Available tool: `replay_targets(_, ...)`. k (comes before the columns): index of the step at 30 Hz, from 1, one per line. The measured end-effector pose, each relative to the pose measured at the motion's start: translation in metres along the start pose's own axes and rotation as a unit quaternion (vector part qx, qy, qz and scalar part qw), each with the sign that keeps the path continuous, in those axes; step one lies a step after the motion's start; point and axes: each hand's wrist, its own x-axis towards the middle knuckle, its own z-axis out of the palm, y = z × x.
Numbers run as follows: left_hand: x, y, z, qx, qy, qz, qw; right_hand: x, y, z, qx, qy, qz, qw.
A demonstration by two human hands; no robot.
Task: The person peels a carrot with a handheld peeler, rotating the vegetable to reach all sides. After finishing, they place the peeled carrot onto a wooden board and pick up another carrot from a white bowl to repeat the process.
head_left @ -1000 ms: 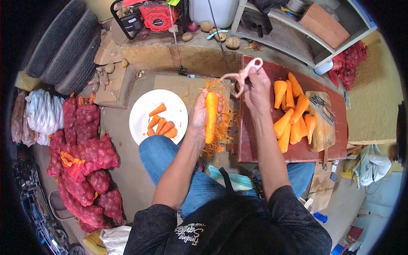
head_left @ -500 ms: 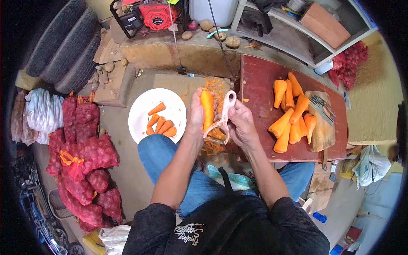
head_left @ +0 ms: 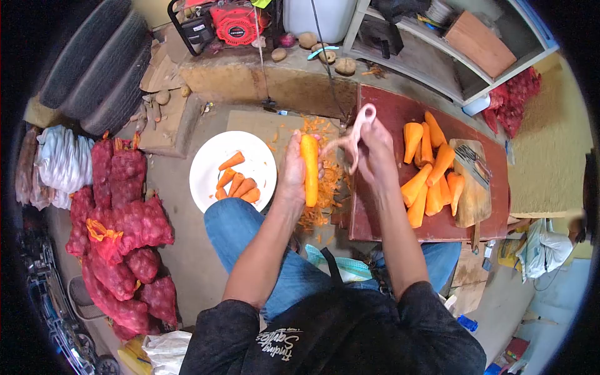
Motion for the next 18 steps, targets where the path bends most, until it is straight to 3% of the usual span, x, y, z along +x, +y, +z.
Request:
replay_targets(5, -0.004, -0.002, 0.001, 0.005, -0.012, 0.006, 1.000, -0.059, 0.004, 0.025, -0.028, -0.045, 0.073, 0.996)
replay_targets(8, 0.001, -0.006, 0.005, 0.016, 0.036, 0.023, 0.999, -0.048, 0.011, 0.020, -0.052, -0.019, 0.021, 0.998)
replay_targets(11, 0.002, -0.012, -0.010, 0.015, -0.044, 0.013, 0.999, -0.010, 0.012, -0.002, -0.058, 0.011, -0.052, 0.997)
replay_targets(14, -0.002, -0.007, -0.005, 0.001, -0.065, -0.014, 0.998, 0.003, -0.012, 0.000, -0.014, 0.033, -0.088, 0.995)
replay_targets(18, 0.007, -0.007, -0.012, 0.019, -0.045, 0.008, 0.999, -0.032, -0.014, 0.013, -0.013, -0.027, 0.023, 0.999)
